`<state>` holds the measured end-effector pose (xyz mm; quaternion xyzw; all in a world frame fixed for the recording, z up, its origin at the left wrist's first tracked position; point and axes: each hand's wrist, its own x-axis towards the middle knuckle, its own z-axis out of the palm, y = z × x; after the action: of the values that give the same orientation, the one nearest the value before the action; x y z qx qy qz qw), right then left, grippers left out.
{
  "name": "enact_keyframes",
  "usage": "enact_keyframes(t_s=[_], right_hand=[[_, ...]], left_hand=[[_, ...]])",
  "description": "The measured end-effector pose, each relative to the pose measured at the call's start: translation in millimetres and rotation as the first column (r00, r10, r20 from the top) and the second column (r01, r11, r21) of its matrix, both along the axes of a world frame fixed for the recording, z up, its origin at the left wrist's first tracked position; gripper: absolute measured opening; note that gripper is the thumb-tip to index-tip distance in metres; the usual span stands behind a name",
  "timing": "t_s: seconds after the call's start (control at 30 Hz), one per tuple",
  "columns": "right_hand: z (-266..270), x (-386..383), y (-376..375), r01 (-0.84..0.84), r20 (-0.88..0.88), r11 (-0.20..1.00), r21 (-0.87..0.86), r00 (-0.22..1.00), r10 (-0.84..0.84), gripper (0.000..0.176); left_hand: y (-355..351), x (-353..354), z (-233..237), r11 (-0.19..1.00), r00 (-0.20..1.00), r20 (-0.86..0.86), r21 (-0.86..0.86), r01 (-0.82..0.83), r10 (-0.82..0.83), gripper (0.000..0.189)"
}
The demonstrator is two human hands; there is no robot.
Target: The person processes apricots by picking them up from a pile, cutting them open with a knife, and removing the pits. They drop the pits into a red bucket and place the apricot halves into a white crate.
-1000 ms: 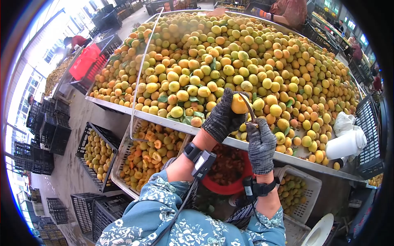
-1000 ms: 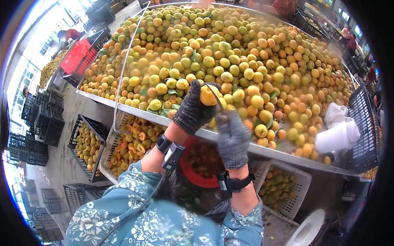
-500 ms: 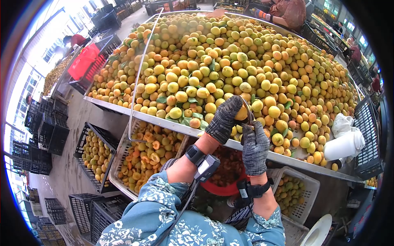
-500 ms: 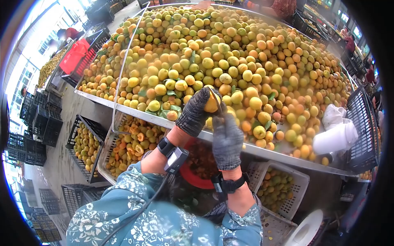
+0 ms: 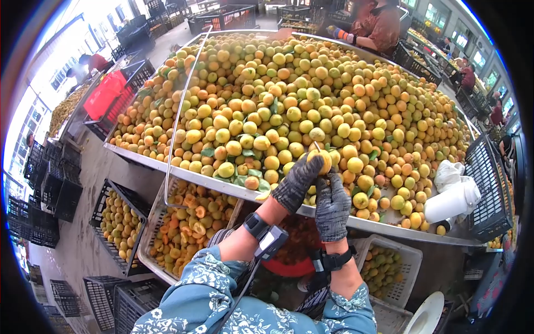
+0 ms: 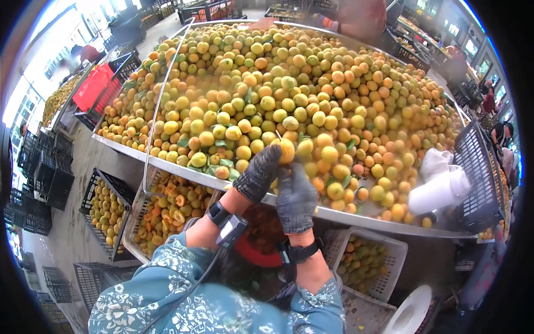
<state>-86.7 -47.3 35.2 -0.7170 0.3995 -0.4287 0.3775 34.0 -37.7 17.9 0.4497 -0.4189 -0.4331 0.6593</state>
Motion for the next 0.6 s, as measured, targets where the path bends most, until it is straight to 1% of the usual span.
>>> enact_keyframes(t_s=[0.03, 0.07, 0.13, 0.17, 0.2, 0.27, 0.33, 0.4, 0.43, 0.47, 0.5, 0.53, 0.57, 0.6], right_hand=[[-9, -1, -4, 0.019, -0.017, 0.999, -0.045, 1.0, -0.019, 0.025], [-11, -2, -5, 0.034, -0.083, 0.989, -0.143, 0.995, -0.046, 0.019], [-8, -6, -5, 0.0, -0.084, 0.99, -0.138, 0.996, -0.012, 0.017], [-3, -5, -3, 0.004, -0.083, 0.989, -0.145, 0.996, -0.016, 0.017], [-4, -6, -2, -0.011, -0.094, 0.998, -0.064, 0.996, 0.005, 0.019], [-7, -5, -1, -0.024, -0.062, 0.999, -0.022, 0.998, 0.023, 0.024], [-15, -2, -2, -0.018, -0.04, 1.0, -0.015, 0.999, 0.017, 0.024], [-20, 0, -2, -0.045, 0.019, 0.994, 0.096, 0.999, 0.044, 0.023], [-29, 3, -3, -0.086, 0.16, 0.967, 0.241, 0.986, 0.048, 0.021], [-30, 2, -4, -0.086, 0.161, 0.967, 0.239, 0.986, 0.048, 0.021], [-24, 0, -3, -0.171, 0.279, 0.902, 0.397, 0.959, 0.059, 0.022], [-18, -1, -1, -0.269, 0.394, 0.804, 0.53, 0.918, 0.048, 0.022], [-13, -2, 1, -0.232, 0.326, 0.845, 0.483, 0.943, 0.072, 0.021], [-11, -2, 3, -0.238, 0.328, 0.844, 0.48, 0.941, 0.079, 0.021]], left_hand=[[-2, -2, 0, 1.0, 0.995, -0.101, -0.023, -0.001, -0.001, 0.045], [-4, -4, 1, 0.999, 0.98, -0.2, -0.047, -0.001, -0.008, 0.044], [-4, 1, 1, 0.996, 0.947, -0.313, -0.074, 0.055, -0.075, 0.046], [-6, 4, -4, 0.998, 0.947, -0.315, -0.041, 0.056, -0.066, 0.046], [-6, 3, -2, 0.999, 0.947, -0.318, -0.046, 0.028, -0.041, 0.04], [-4, 0, 3, 1.0, 0.951, -0.308, 0.024, -0.011, 0.018, 0.036], [-7, -5, -2, 0.994, 0.948, -0.3, -0.006, -0.109, 0.102, 0.03], [-7, -7, -3, 0.988, 0.953, -0.272, -0.039, -0.148, 0.132, 0.026], [-8, -8, -1, 0.989, 0.954, -0.271, -0.041, -0.145, 0.129, 0.026], [-8, -10, 1, 0.982, 0.943, -0.286, -0.029, -0.186, 0.17, 0.025], [-8, -12, 3, 0.974, 0.93, -0.301, -0.017, -0.228, 0.212, 0.023], [-6, -12, 5, 0.973, 0.93, -0.298, -0.02, -0.231, 0.215, 0.023], [-5, -13, 6, 0.971, 0.935, -0.278, -0.023, -0.237, 0.221, 0.023], [-3, -13, 9, 0.969, 0.938, -0.258, -0.027, -0.245, 0.23, 0.022]])
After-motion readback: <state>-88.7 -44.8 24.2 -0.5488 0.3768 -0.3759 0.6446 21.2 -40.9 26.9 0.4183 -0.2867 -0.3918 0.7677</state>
